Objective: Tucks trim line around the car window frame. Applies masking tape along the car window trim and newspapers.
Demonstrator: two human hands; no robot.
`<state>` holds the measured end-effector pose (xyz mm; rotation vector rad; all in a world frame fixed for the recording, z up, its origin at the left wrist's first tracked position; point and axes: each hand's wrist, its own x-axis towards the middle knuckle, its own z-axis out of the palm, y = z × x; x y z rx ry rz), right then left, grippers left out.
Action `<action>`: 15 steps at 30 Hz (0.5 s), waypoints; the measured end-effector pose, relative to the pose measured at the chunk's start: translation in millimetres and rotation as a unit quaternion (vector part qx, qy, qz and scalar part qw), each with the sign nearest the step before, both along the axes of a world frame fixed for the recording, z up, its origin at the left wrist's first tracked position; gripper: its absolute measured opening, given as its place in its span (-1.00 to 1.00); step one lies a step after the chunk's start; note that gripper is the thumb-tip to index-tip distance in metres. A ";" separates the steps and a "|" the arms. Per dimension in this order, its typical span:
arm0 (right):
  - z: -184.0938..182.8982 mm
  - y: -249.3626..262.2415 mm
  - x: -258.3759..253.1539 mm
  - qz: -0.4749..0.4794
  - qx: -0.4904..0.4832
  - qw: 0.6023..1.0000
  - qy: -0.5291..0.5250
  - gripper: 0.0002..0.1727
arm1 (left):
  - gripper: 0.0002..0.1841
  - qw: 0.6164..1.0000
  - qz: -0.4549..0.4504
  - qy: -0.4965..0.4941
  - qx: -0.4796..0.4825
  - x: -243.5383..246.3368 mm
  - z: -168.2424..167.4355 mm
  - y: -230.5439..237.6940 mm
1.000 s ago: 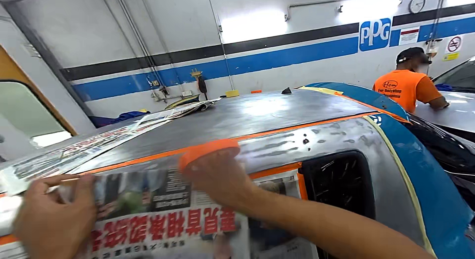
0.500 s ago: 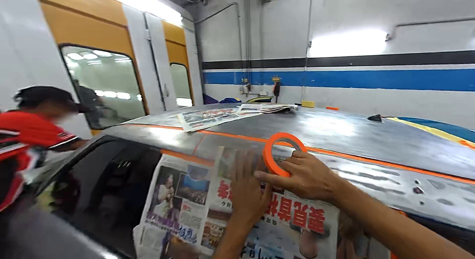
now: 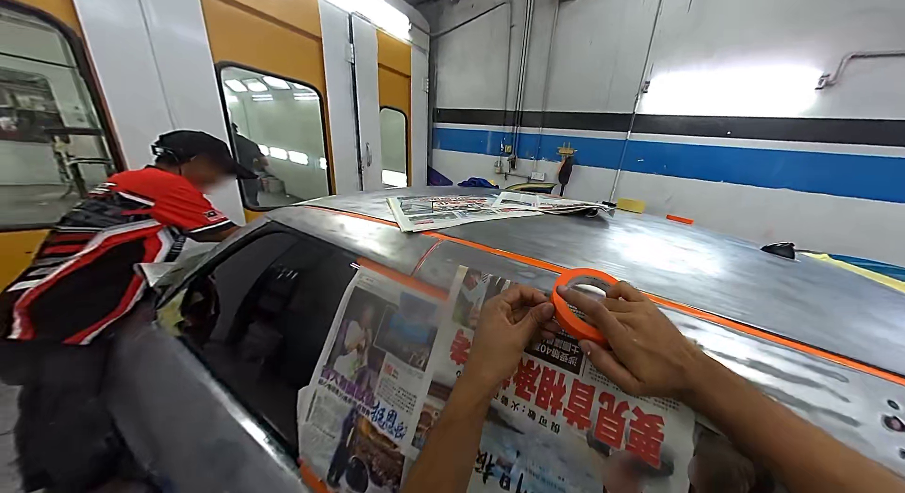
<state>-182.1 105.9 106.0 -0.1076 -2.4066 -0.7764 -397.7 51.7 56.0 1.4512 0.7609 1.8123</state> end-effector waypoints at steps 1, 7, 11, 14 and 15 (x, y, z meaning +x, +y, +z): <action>-0.9 -0.4 -0.4 -0.007 0.010 1.000 0.005 -0.42 | -0.93 1.000 0.004 0.026 -0.009 -4.2 0.0 1.9; -4.9 -0.6 2.6 -0.010 0.058 0.990 0.129 -0.60 | -0.80 0.952 0.257 0.166 -0.034 -83.8 12.5 20.4; -4.1 0.8 0.6 -0.037 0.077 0.980 0.182 -0.52 | -0.81 0.953 0.248 0.132 -0.112 -121.4 30.7 23.0; -5.0 1.6 -0.4 -0.059 0.094 0.975 0.190 -0.53 | -0.80 0.940 0.266 0.175 -0.121 -120.4 32.3 26.6; -5.5 2.4 -0.9 -0.061 0.097 0.976 0.183 -0.54 | -0.80 0.933 0.285 0.184 -0.123 -120.1 31.7 29.2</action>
